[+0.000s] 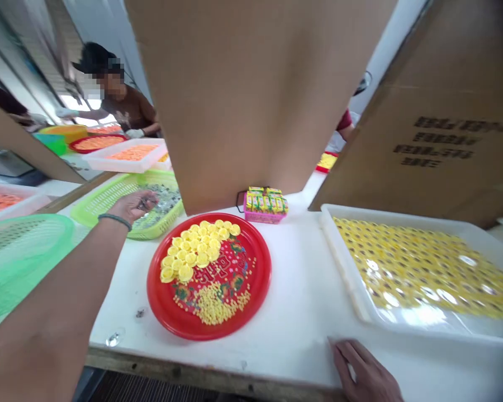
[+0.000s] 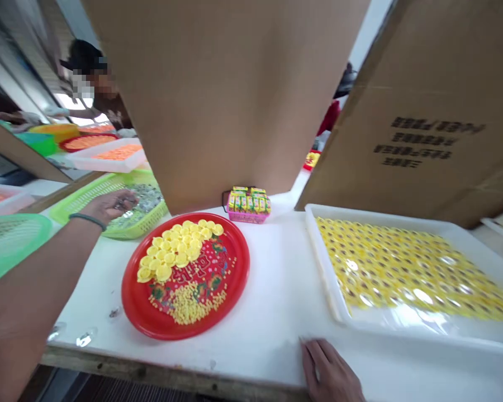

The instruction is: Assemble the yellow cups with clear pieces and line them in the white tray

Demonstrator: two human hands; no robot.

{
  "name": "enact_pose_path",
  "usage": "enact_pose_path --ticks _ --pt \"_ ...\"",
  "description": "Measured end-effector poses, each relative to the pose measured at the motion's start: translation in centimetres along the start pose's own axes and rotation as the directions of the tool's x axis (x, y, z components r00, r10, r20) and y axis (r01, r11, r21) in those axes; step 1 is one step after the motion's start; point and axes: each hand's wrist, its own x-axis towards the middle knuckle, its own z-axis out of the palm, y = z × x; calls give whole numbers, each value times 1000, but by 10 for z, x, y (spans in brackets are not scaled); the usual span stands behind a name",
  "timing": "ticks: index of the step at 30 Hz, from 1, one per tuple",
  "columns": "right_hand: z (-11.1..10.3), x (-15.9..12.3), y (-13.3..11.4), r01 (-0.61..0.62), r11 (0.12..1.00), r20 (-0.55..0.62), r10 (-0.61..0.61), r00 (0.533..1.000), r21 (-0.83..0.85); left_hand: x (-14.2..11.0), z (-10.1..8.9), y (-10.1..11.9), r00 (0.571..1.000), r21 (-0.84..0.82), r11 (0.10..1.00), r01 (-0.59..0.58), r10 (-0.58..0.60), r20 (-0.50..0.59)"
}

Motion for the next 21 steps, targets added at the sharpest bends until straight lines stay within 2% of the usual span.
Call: enact_pose_path --ticks 2,4,6,8,10,12,13,15,16,18,21 --pt "-7 4 -7 -94 996 91 92 992 11 -25 21 12 996 -78 997 -12 19 88" --pt "-14 8 -15 -159 986 154 150 977 48 -56 53 16 977 -135 991 -23 51 206" --pt "-19 14 -21 -216 967 189 189 964 136 -96 96 7 939 -165 986 -31 85 332" --pt "-21 20 -24 -305 912 177 264 948 273 -141 143 -16 898 -165 985 -40 108 426" --pt "-18 27 -25 -435 784 169 403 899 442 -187 190 -51 845 -113 987 -114 157 511" --pt "-11 35 -25 -539 573 263 495 828 618 -227 227 -91 798 52 962 -267 191 572" --pt "-7 39 -26 -569 463 332 498 801 680 -242 241 -110 770 163 909 -383 217 600" --pt "0 44 -25 -596 322 437 446 781 736 -265 258 -141 757 237 855 -461 239 608" --pt "3 46 -25 -594 305 461 409 788 745 -272 261 -153 745 261 825 -501 257 616" --pt "5 47 -24 -553 362 451 331 829 750 -280 260 -169 711 278 783 -556 275 648" --pt "1 45 -23 -457 509 396 230 889 729 -286 247 -178 642 278 742 -610 258 722"
